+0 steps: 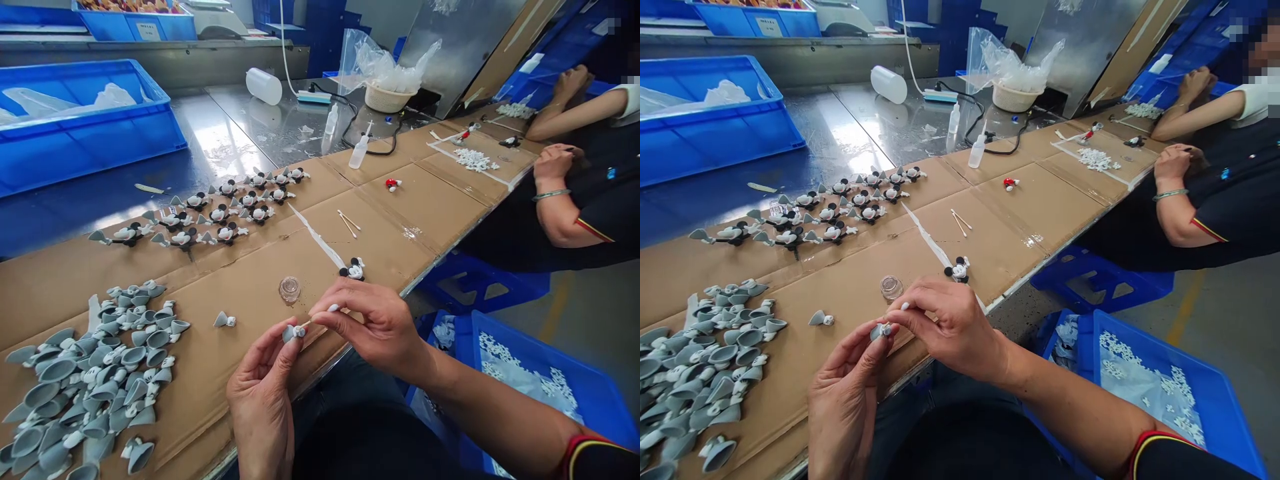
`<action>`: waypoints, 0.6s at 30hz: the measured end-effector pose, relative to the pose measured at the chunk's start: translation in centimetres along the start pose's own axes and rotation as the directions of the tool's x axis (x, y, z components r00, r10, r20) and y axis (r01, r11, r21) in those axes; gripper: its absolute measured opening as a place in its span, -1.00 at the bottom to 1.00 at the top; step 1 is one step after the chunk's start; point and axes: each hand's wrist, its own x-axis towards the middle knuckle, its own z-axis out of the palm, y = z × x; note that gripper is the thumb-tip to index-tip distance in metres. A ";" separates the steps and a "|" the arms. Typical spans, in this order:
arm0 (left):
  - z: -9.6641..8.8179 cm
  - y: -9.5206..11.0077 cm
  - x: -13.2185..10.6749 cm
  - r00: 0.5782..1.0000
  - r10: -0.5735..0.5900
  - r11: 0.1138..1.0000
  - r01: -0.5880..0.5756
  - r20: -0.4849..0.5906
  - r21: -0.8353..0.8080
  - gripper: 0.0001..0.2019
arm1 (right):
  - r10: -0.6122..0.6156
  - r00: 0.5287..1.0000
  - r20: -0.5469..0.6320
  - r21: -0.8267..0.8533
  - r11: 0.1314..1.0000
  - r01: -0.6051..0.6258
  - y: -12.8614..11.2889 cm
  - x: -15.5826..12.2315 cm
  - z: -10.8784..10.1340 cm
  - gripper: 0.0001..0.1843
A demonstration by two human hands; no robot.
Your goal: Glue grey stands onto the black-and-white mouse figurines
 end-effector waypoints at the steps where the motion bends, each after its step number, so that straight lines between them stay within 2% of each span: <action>1: 0.0 0.0 0.0 1.000 -0.001 1.000 0.001 -0.002 -0.003 -0.65 | 0.006 1.000 0.003 0.003 1.000 -0.006 0.0 0.0 0.0 -0.92; 4: 0.1 0.1 0.0 1.000 -0.011 1.000 0.011 0.002 -0.003 -0.64 | 0.035 0.999 -0.023 0.053 0.998 -0.034 -0.4 0.0 -0.3 -0.89; 7: 0.2 0.3 0.1 1.000 -0.021 1.000 0.021 -0.011 -0.004 -0.61 | 0.115 0.984 -0.140 0.149 0.984 -0.094 -0.7 -0.2 -1.1 -0.87; 9: 0.3 0.3 0.2 0.999 -0.026 1.000 0.025 -0.029 -0.009 -0.59 | 0.175 0.954 -0.244 0.241 0.964 -0.115 -0.2 -0.5 -1.9 -0.88; 12: 0.1 0.2 0.6 0.999 -0.032 0.999 0.032 -0.035 -0.004 -0.57 | 0.217 0.896 -0.387 0.349 0.934 -0.075 1.5 -1.2 -3.2 -0.87; 15: -0.2 -0.2 0.8 0.999 0.007 1.000 -0.007 -0.041 0.014 -0.55 | 0.183 0.866 -0.466 0.270 0.961 -0.057 3.6 -2.1 -4.7 -0.81; 18: -0.1 -0.6 0.4 0.998 0.057 0.995 -0.053 -0.041 0.085 -0.48 | 0.124 0.894 -0.430 0.046 0.992 -0.116 5.7 -3.2 -6.1 -0.77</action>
